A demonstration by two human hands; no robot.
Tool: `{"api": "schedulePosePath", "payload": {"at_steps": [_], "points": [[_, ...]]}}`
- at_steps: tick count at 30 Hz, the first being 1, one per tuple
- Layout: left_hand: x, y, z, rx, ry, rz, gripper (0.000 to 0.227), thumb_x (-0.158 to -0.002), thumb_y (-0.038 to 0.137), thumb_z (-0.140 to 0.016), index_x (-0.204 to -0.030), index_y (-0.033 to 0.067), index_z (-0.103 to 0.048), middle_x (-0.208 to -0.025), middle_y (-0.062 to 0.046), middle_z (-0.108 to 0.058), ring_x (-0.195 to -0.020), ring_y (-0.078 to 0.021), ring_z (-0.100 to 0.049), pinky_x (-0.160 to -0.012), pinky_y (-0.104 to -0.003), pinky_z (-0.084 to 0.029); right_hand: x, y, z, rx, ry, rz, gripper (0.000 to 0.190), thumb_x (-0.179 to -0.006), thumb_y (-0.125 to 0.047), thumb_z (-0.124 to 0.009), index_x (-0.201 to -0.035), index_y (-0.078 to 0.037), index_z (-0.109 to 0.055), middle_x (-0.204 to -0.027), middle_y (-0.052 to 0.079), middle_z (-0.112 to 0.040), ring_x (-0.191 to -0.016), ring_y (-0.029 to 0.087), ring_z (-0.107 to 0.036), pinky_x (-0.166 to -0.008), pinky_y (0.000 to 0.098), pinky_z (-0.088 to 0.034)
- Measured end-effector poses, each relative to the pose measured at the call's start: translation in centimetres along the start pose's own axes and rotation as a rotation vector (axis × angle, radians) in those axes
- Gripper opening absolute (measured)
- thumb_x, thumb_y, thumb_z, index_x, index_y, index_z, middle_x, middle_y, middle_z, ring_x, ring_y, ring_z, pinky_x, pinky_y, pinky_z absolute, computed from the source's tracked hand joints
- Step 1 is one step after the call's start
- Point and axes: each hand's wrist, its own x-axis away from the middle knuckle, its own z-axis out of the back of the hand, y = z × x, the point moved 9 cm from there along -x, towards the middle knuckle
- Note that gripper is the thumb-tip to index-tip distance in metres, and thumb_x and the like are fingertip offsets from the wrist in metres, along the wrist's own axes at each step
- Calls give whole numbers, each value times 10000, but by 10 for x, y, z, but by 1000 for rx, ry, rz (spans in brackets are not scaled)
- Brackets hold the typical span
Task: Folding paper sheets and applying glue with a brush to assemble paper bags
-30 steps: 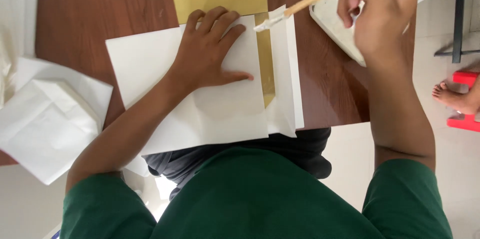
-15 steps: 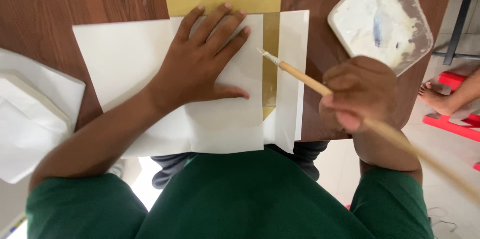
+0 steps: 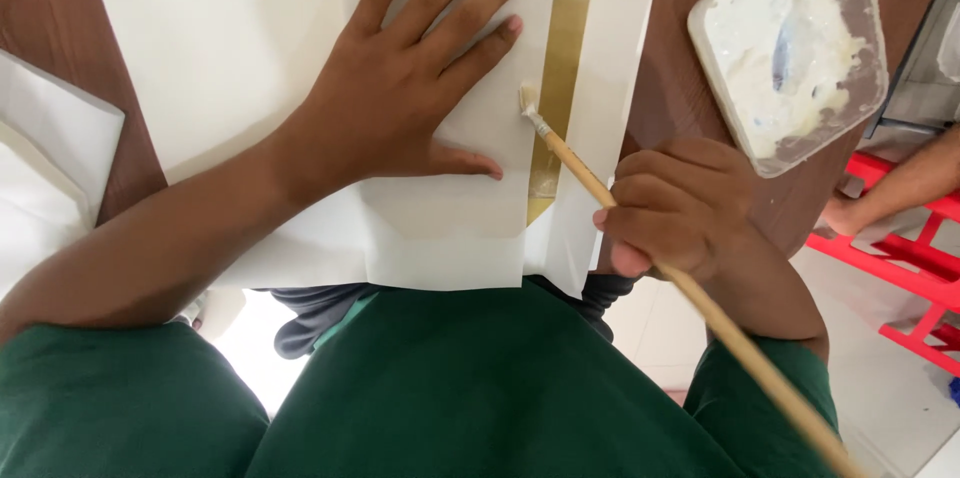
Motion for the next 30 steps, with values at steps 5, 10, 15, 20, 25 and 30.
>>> {"api": "schedulePosePath", "payload": {"at_steps": [5, 10, 15, 20, 25, 30], "points": [[0, 0, -5, 35, -45, 8, 1145, -937, 975, -642, -1528, -5, -624, -1606, -221, -513, -1497, -388, -424, -1241, -513, -246, 11, 26, -3, -241, 2, -385, 460, -1079, -372, -356, -799, -75, -568, -636, 51, -547, -529, 224, -597, -495, 355, -330], [-1, -1, -1, 38, -7, 11, 1132, -936, 982, -678, -1475, -13, -642, -1570, -215, -532, -1456, -385, -470, -1213, -522, -289, 31, 46, -3, -437, 160, -643, 427, -1115, -306, -392, -817, -34, -534, -578, 82, -498, -422, 181, -449, -431, 325, -323], [0, -1, -2, 31, 2, 14, 1140, -918, 986, -694, -1478, -6, -653, -1569, -209, -530, -1457, -377, -465, -1207, -517, -296, 31, 59, -4, -413, 282, -804, 375, -1148, -278, -382, -915, 4, -465, -617, 128, -397, -383, 156, -366, -369, 279, -286], [2, -2, -7, 87, -18, 25, 1172, -875, 939, -792, -1517, -30, -642, -1629, -265, -438, -1518, -405, -364, -1246, -536, -228, 31, 45, 4, -169, 120, -747, 392, -1153, -329, -378, -976, -24, -550, -744, 124, -582, -564, 215, -560, -508, 309, -384], [0, -6, -11, 268, -96, 86, 1174, -850, 780, -807, -1615, -69, -535, -1671, -321, -292, -1545, -472, -269, -1188, -679, -114, 40, 45, 0, -50, 124, -605, 480, -1131, -374, -395, -920, 1, -607, -664, 120, -586, -540, 256, -550, -513, 358, -409], [-2, -6, -13, 346, -138, 101, 1176, -875, 758, -710, -1651, -72, -407, -1677, -340, -251, -1550, -493, -220, -1197, -661, -55, 54, 50, -1, 51, 146, -451, 506, -1101, -390, -439, -893, 17, -654, -613, 127, -590, -496, 277, -560, -438, 383, -367]]}}
